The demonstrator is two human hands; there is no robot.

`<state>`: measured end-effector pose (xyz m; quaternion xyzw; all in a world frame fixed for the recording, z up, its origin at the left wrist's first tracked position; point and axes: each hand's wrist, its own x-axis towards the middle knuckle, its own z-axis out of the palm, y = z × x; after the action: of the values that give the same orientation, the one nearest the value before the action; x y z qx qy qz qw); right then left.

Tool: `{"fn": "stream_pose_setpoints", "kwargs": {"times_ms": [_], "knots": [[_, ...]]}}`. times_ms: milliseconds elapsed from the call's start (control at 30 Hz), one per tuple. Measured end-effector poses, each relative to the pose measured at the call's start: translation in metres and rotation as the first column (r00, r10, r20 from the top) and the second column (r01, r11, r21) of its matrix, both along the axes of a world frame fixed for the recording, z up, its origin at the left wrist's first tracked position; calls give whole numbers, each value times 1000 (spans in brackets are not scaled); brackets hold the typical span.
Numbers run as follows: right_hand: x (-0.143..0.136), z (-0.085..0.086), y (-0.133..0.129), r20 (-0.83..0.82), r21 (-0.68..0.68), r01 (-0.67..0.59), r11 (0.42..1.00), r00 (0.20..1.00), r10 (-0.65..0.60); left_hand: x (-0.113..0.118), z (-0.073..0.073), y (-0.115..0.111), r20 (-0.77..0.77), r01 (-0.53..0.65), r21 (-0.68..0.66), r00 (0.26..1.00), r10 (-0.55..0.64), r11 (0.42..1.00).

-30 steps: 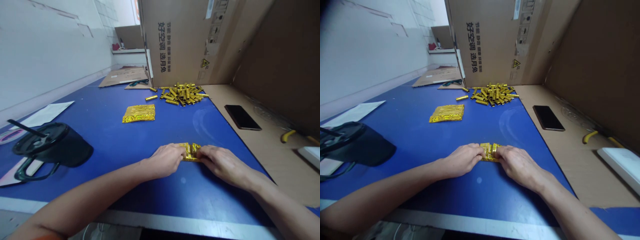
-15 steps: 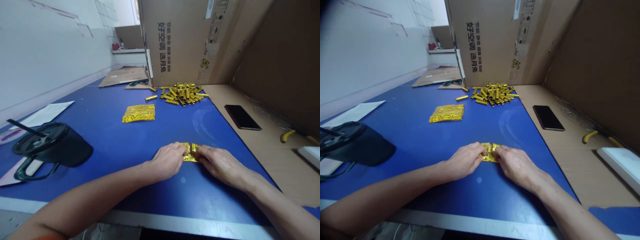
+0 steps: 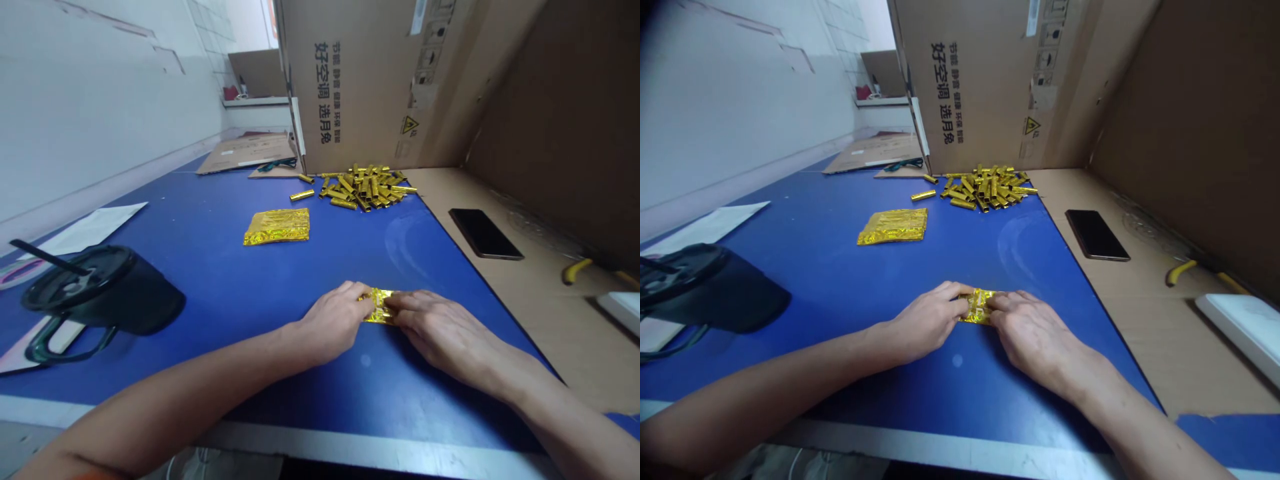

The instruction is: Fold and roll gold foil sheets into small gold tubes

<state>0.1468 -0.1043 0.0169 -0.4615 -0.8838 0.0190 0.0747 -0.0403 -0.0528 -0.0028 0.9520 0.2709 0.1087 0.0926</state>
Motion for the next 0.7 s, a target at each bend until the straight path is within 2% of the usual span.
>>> {"fn": "stream_pose_setpoints", "kwargs": {"times_ms": [133, 333, 467, 567, 700], "knots": [[2, -2, 0, -63, -38, -52, 998, 997, 49, 0, -6, 2, 16, 83, -46, 996, -82, 996], [6, -6, 2, -91, -58, -54, 997, 995, 49, 0, -8, 4, 1, 103, 8, 995, -103, 995], [7, -7, 2, -106, -81, -50, 996, 994, 41, -3, -3, -1, -105, 144, 66, 985, -136, 987], [8, -4, 1, -101, -112, -49, 992, 994, 38, -8, 3, -9, -206, 140, 98, 971, -118, 985], [7, 1, -1, -106, -161, -39, 986, 994, 22, -16, 6, -18, -261, 133, 66, 959, -111, 989]]}}
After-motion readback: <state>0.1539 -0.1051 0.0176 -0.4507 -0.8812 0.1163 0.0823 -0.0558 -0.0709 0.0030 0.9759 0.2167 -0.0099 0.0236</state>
